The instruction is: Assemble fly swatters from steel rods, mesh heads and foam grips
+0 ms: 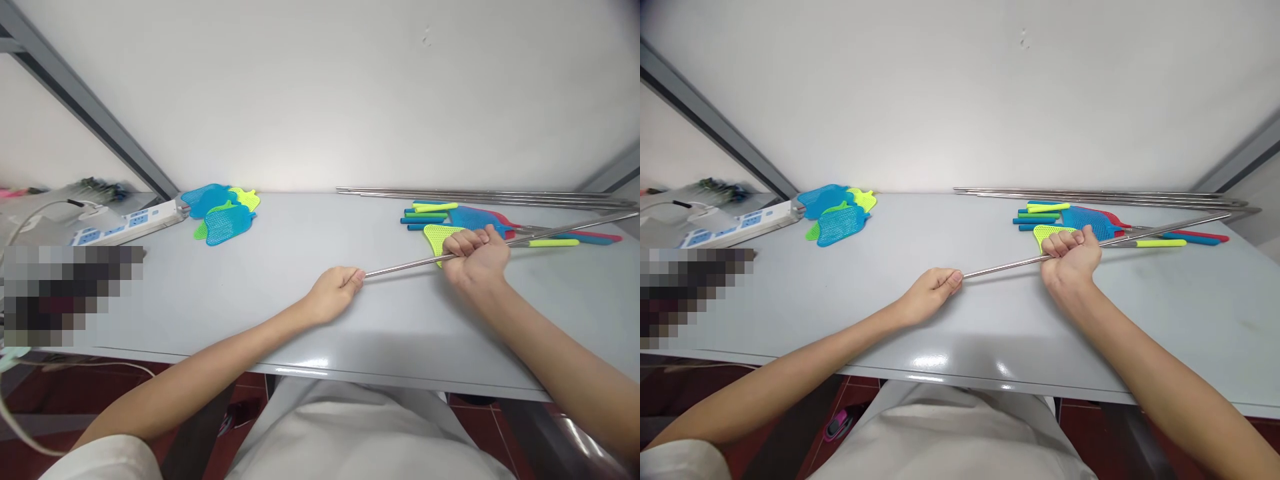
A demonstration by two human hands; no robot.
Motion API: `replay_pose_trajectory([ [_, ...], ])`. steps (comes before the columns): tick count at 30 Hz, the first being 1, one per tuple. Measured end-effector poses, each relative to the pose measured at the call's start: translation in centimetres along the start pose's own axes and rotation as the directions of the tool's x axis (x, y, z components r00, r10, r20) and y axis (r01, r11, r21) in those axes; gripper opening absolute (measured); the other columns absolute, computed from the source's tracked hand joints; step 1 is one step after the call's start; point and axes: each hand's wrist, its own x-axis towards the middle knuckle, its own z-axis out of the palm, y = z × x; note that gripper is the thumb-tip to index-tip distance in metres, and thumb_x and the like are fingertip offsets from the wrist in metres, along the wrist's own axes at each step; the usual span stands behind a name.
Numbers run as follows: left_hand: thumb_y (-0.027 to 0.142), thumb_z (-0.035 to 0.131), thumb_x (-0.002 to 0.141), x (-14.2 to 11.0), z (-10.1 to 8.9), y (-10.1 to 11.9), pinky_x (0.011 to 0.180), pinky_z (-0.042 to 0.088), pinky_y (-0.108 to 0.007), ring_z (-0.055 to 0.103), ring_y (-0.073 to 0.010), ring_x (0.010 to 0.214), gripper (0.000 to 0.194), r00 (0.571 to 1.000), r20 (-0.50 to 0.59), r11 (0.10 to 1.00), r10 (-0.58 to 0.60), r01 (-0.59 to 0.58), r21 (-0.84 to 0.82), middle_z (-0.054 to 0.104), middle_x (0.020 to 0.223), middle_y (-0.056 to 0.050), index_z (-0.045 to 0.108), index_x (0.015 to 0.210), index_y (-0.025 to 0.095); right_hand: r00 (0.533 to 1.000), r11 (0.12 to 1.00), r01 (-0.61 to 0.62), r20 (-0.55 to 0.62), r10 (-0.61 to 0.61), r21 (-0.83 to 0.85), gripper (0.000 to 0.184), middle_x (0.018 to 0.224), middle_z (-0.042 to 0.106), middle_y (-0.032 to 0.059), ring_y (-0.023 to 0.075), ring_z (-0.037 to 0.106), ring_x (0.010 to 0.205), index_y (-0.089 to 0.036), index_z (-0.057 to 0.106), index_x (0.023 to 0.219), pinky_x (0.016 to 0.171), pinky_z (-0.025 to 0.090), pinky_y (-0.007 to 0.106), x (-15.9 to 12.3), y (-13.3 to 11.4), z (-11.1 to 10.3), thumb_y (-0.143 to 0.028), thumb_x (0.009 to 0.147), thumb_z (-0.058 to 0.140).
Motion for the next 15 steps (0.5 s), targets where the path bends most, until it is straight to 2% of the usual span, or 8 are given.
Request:
replay_pose_trajectory([
  [4,0.045,0.025,0.088,0.2,-0.6,-0.1,0.049,0.024,-0.023,0.025,-0.0086,0.05,0.042,0.998,0.055,0.999,-0.017,0.019,-0.041,0.026,0.054,0.004,0.026,0.056,0.019,1.0,1.0,-0.016,-0.018,0.016,0.009,0.032,0.046,0.011,-0.0068,0.0056,0.01,0.034,-0.018,0.014,0.059,0.029,0.013,0.018,0.1,0.2,-0.1,-0.021,0.088,0.028],
  [7,0.045,0.026,0.088,0.3,-0.6,0.1,0.05,0.026,-0.023,0.027,-0.0085,0.051,0.041,0.997,0.079,0.999,-0.012,0.016,-0.049,0.029,0.055,0.004,0.028,0.057,0.018,1.0,1.0,-0.02,-0.012,0.019,-0.016,0.032,0.046,0.01,-0.0069,0.0059,0.009,0.035,-0.018,0.015,0.059,0.029,0.013,0.018,-0.3,-0.6,0.5,-0.021,0.088,0.029],
  [9,0.044,0.026,0.089,0.4,-0.4,0.4,0.052,0.028,-0.023,0.03,-0.0086,0.053,0.041,0.995,0.099,0.997,0.01,-0.003,-0.075,0.032,0.056,0.004,0.032,0.058,0.018,0.999,0.998,0.002,0.053,0.002,-0.07,0.032,0.046,0.009,-0.0066,0.006,0.01,0.036,-0.018,0.015,0.06,0.029,0.015,0.018,-0.8,-1.5,1.1,-0.021,0.087,0.031],
  [12,0.043,0.026,0.089,0.5,-0.3,0.8,0.055,0.03,-0.022,0.033,-0.0087,0.055,0.041,0.989,0.138,0.993,0.06,-0.044,-0.11,0.035,0.057,0.004,0.037,0.059,0.017,0.975,0.989,0.101,0.209,-0.076,-0.109,0.031,0.046,0.011,-0.0063,0.0061,0.012,0.037,-0.019,0.018,0.06,0.03,0.018,0.019,-1.5,-2.9,1.7,-0.023,0.086,0.034],
  [15,0.042,0.026,0.091,0.4,-0.4,1.0,0.055,0.032,-0.021,0.036,-0.0085,0.055,0.041,0.983,0.164,0.988,0.081,-0.058,-0.141,0.038,0.059,0.004,0.045,0.066,0.016,0.973,0.989,0.109,0.214,-0.085,-0.102,0.03,0.046,0.013,-0.0057,0.0067,0.013,0.037,-0.019,0.019,0.059,0.031,0.018,0.02,-1.6,-3.4,1.8,-0.023,0.084,0.035],
])
